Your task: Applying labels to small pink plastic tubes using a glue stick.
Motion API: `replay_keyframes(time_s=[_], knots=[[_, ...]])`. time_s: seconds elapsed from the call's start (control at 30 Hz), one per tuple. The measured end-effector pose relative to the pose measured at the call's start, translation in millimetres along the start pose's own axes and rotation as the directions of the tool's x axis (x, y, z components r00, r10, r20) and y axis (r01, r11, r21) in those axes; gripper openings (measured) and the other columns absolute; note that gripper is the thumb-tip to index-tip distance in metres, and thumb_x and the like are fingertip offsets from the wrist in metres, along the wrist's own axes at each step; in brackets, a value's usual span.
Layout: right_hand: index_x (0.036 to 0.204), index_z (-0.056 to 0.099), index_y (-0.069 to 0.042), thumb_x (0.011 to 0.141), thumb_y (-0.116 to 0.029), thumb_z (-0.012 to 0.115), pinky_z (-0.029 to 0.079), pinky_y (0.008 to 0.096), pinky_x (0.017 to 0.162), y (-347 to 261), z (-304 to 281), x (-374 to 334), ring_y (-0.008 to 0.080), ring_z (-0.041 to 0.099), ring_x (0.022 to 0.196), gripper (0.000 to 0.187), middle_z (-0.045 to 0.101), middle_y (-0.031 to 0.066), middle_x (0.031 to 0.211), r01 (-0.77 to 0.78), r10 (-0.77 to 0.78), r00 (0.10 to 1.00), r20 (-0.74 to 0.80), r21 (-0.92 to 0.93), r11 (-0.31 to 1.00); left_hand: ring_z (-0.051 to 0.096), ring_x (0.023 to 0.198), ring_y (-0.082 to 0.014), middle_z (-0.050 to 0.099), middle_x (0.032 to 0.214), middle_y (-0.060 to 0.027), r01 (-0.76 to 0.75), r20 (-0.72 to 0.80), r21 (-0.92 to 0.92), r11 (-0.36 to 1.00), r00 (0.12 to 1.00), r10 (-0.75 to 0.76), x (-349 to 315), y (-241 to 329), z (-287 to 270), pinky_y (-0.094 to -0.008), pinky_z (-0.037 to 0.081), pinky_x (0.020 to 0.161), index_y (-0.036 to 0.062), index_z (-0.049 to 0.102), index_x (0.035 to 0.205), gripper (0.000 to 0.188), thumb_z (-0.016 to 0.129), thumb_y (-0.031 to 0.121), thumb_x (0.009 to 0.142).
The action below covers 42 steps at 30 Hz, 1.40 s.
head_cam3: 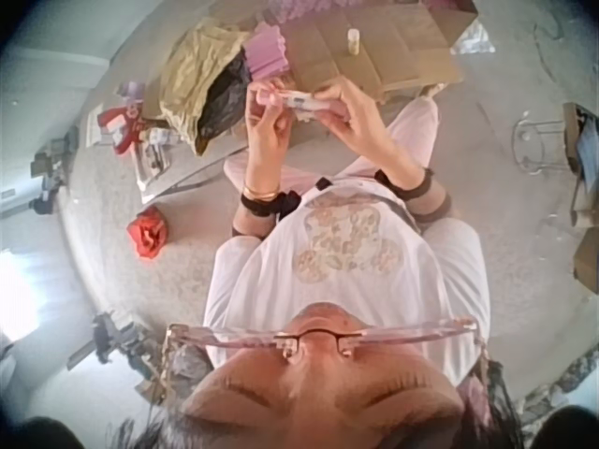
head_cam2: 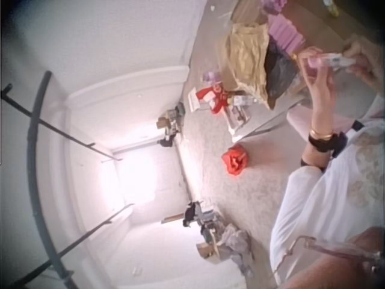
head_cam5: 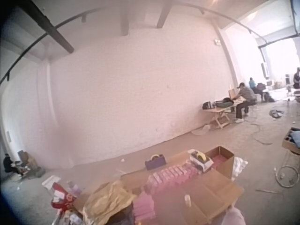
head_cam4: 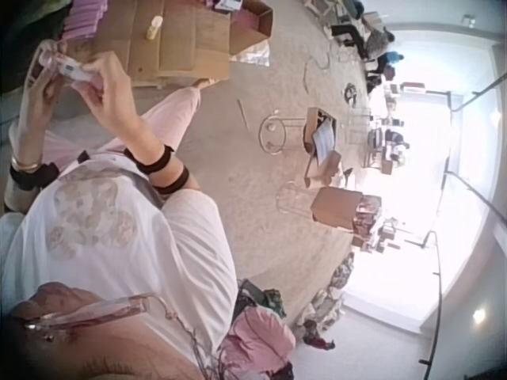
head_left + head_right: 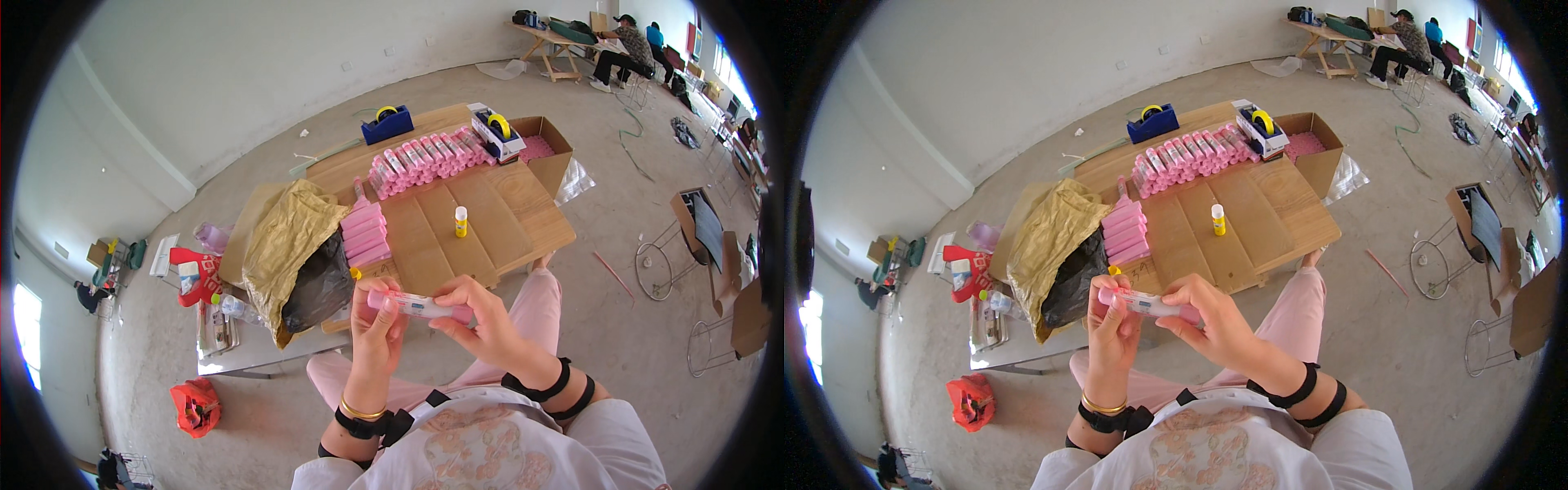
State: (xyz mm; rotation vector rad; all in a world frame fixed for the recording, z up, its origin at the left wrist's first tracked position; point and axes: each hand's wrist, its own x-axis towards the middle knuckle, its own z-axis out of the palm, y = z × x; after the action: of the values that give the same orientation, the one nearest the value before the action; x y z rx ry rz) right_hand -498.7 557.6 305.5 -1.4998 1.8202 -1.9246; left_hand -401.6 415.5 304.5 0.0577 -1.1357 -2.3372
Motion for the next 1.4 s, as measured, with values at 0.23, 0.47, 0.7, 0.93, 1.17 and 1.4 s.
replay_keyframes(time_s=[0.23, 0.47, 0.7, 0.93, 1.17, 1.4], knots=[[0.097, 0.05, -0.006, 0.072, -0.007, 0.075, 0.048, 0.033, 0.069, 19.9, 4.4, 6.5, 0.0302, 0.06, 0.083, 0.035, 0.059, 0.0129, 0.096, 0.006, -0.009, 0.997, -0.078, -0.043, 0.999, 0.049, 0.066, -0.0044, 0.053, 0.109, -0.0045, 0.128, -0.214, -0.039, 0.991, 0.968, -0.133, 12.3, -19.3, -6.2, -0.0173, 0.041, 0.059, 0.0111, 0.047, 0.118, 0.028, 0.055, 0.014, 0.091], [0.096, 0.051, -0.002, 0.082, -0.009, 0.066, 0.045, 0.0249, 0.066, 70.0, 2.8, 0.4, 0.0136, 0.058, 0.08, 0.022, 0.058, 0.0045, 0.088, -0.296, 0.305, 0.952, 0.022, 0.311, 0.903, 0.056, 0.082, -0.0105, 0.06, 0.092, -0.0035, 0.233, -0.319, 0.013, 0.972, 0.923, -0.217, 31.6, -49.5, -29.9, -0.0245, 0.047, 0.07, 0.0065, 0.054, 0.105, 0.033, 0.047, 0.037, 0.094], [0.105, 0.05, -0.002, 0.078, -0.016, 0.07, 0.045, 0.0265, 0.067, 254.0, -51.6, 25.0, 0.0143, 0.053, 0.071, 0.036, 0.056, 0.006, 0.084, -0.526, 0.47, 0.824, -0.317, -0.119, 0.842, 0.051, 0.062, -0.0154, 0.054, 0.075, -0.0054, 0.355, -0.325, -0.28, 0.892, 0.839, -0.436, 53.4, -59.2, -47.5, -0.0261, 0.039, 0.056, 0.0048, 0.055, 0.101, 0.042, 0.044, 0.045, 0.093], [0.117, 0.046, -0.002, 0.073, -0.022, 0.074, 0.047, 0.0332, 0.071, 329.7, -39.5, 47.1, 0.021, 0.056, 0.082, 0.055, 0.054, 0.0123, 0.102, -0.519, 0.484, 0.848, -0.215, -0.524, 0.676, 0.039, 0.054, -0.0115, 0.042, 0.065, -0.0023, 0.459, 0.015, -0.189, 0.868, 0.885, -0.465, 69.2, -56.6, -49.8, -0.0239, 0.031, 0.051, -0.0077, 0.041, 0.126, 0.062, 0.032, 0.046, 0.096], [0.111, 0.047, -0.001, 0.081, -0.015, 0.067, 0.051, 0.0324, 0.073, 259.5, -27.1, 65.7, 0.0228, 0.062, 0.085, 0.039, 0.06, 0.012, 0.097, -0.636, 0.637, 0.758, -0.143, 0.054, 0.77, 0.038, 0.054, -0.0112, 0.041, 0.065, -0.0018, 0.434, -0.023, -0.187, 0.881, 0.895, -0.445, 71.0, -51.8, -54.3, -0.0235, 0.031, 0.05, -0.0085, 0.039, 0.127, 0.062, 0.031, 0.045, 0.097], [0.11, 0.051, -0.001, 0.082, -0.004, 0.065, 0.049, 0.0264, 0.077, 76.9, -13.5, 44.7, 0.0157, 0.06, 0.091, 0.031, 0.06, 0.0083, 0.101, -0.312, 0.32, 0.947, 0.021, 0.295, 0.903, 0.046, 0.063, -0.009, 0.055, 0.089, -0.0039, 0.413, -0.069, -0.158, 0.897, 0.902, -0.427, 60.3, -43.4, -38.8, -0.0212, 0.036, 0.053, -0.0039, 0.038, 0.131, 0.061, 0.03, 0.046, 0.097]])
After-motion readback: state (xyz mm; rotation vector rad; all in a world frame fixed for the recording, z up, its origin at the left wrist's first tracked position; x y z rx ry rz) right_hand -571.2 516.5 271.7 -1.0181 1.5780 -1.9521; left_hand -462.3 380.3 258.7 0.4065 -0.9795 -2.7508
